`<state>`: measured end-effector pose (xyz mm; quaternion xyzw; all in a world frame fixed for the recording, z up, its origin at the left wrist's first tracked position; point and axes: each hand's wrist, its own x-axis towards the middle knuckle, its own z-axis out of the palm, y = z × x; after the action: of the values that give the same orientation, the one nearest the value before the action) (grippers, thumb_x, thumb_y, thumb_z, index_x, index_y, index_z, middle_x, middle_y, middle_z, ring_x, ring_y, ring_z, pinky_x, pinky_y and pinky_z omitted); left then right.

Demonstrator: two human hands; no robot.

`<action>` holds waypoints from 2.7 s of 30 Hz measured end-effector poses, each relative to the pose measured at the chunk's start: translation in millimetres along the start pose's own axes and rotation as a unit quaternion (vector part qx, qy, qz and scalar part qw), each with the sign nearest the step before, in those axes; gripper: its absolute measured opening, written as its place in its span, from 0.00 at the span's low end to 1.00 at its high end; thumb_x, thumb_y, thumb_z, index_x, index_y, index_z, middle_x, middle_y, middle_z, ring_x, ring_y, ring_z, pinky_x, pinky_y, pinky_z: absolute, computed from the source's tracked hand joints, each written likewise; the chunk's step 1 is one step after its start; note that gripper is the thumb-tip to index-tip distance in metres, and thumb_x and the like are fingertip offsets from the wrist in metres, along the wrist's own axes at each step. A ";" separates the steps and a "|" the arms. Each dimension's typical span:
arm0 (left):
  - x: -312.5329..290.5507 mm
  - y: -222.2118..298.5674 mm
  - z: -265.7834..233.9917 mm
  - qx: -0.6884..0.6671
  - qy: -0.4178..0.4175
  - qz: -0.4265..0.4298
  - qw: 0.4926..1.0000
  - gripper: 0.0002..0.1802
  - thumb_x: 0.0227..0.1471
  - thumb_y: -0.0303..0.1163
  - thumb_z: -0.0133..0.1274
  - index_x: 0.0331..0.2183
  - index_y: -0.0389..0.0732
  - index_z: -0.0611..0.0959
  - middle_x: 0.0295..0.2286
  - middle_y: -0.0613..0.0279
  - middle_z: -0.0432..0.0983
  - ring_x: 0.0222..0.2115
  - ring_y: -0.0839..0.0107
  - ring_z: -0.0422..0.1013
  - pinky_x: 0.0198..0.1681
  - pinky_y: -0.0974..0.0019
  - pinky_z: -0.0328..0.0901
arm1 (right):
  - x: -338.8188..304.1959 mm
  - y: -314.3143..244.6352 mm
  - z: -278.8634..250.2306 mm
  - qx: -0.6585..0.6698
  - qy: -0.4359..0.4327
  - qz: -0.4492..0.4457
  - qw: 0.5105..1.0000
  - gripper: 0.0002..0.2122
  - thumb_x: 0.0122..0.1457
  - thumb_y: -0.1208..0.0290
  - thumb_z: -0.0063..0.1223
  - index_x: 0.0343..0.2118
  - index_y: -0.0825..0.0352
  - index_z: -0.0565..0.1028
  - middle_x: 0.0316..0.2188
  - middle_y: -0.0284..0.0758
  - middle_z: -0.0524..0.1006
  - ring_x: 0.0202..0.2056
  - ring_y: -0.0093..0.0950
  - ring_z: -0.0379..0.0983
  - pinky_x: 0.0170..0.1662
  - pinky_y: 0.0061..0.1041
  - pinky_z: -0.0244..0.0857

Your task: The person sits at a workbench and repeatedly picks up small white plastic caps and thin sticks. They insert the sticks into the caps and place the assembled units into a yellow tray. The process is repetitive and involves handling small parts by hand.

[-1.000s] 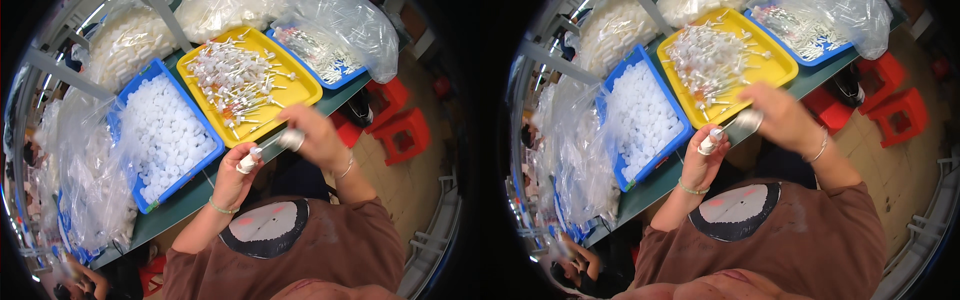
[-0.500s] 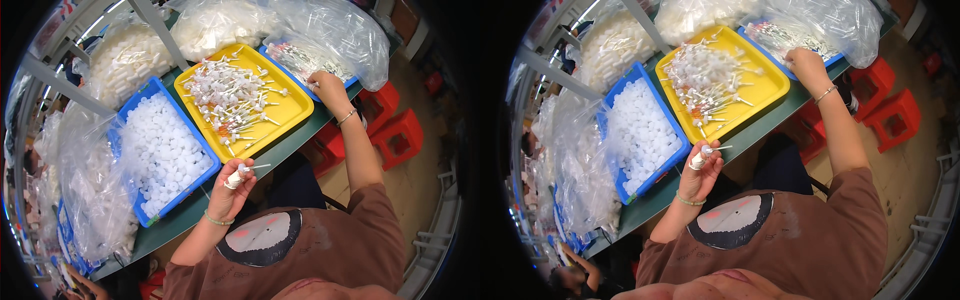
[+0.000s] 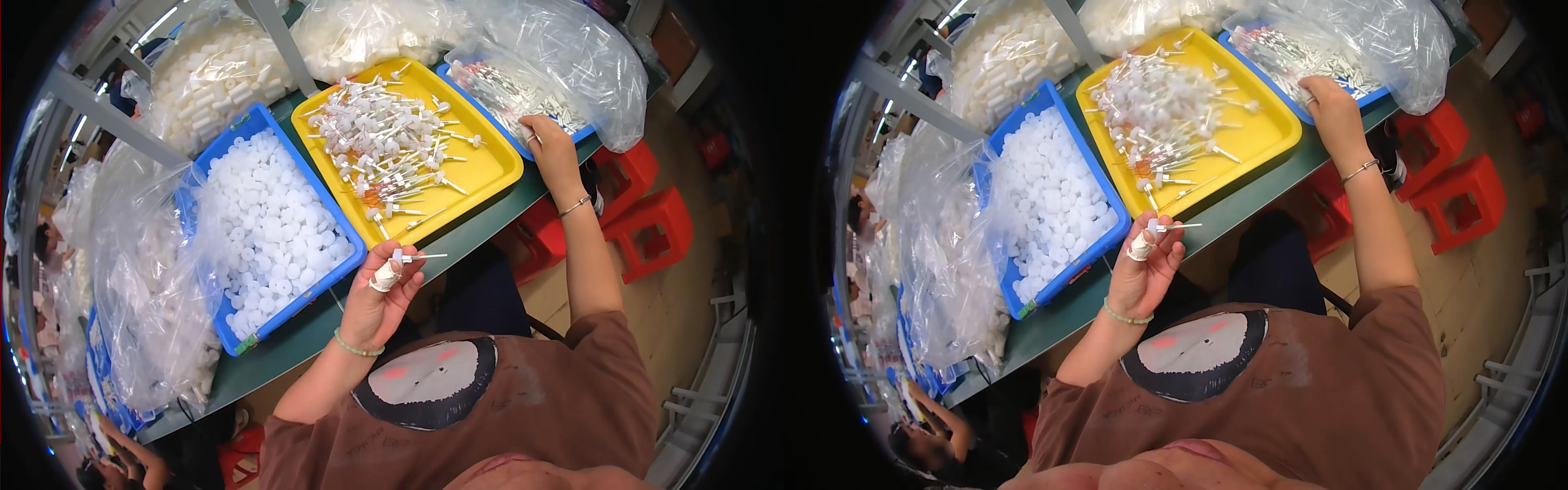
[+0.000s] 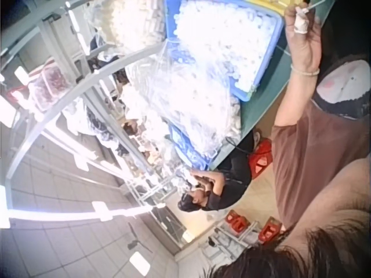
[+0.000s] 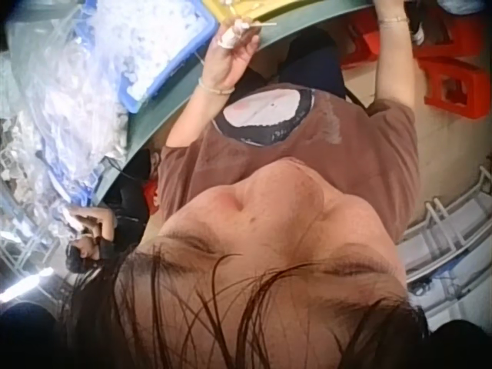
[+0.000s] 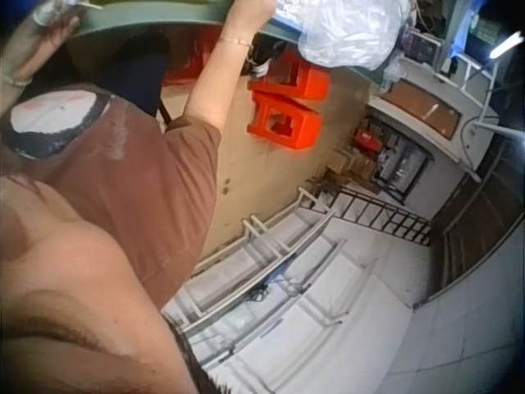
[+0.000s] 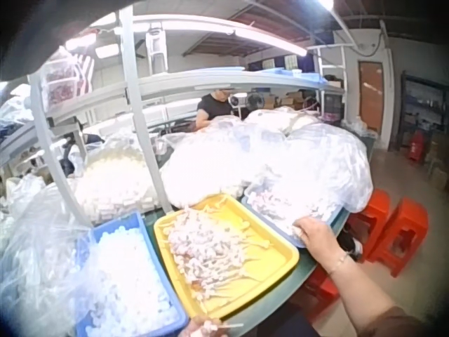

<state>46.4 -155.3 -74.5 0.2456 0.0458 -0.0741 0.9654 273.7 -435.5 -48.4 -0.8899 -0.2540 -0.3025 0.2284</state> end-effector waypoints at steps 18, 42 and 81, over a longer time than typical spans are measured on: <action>0.9 -5.7 8.8 0.048 0.033 0.057 0.997 0.14 0.54 0.31 0.55 0.43 0.43 0.74 0.40 0.64 0.75 0.45 0.70 0.72 0.46 0.72 0.70 | -57.2 -156.9 -34.1 0.373 -0.155 -0.059 0.913 0.14 0.48 0.82 0.57 0.39 0.67 0.78 0.31 0.35 0.73 0.34 0.29 0.71 0.35 0.23 0.65; 1.6 -6.2 15.6 0.096 0.032 0.061 0.993 0.12 0.53 0.27 0.55 0.40 0.41 0.75 0.37 0.64 0.74 0.42 0.72 0.72 0.47 0.74 0.70 | -64.6 -153.1 -33.0 0.375 -0.178 -0.047 0.909 0.14 0.48 0.82 0.55 0.39 0.67 0.78 0.30 0.35 0.72 0.34 0.30 0.70 0.36 0.24 0.65; -45.5 72.7 48.2 0.496 -0.105 0.090 0.857 0.25 0.50 0.25 0.55 0.51 0.33 0.72 0.50 0.53 0.69 0.50 0.65 0.68 0.54 0.65 0.61 | 85.8 -101.8 68.4 0.317 -0.031 -0.004 0.948 0.13 0.53 0.80 0.47 0.42 0.70 0.75 0.38 0.38 0.78 0.40 0.28 0.75 0.45 0.24 0.67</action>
<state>16.1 -109.9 7.4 0.6861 -0.1206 -0.0253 0.7170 301.5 -292.3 -15.3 -0.7796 -0.3470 -0.1794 0.4895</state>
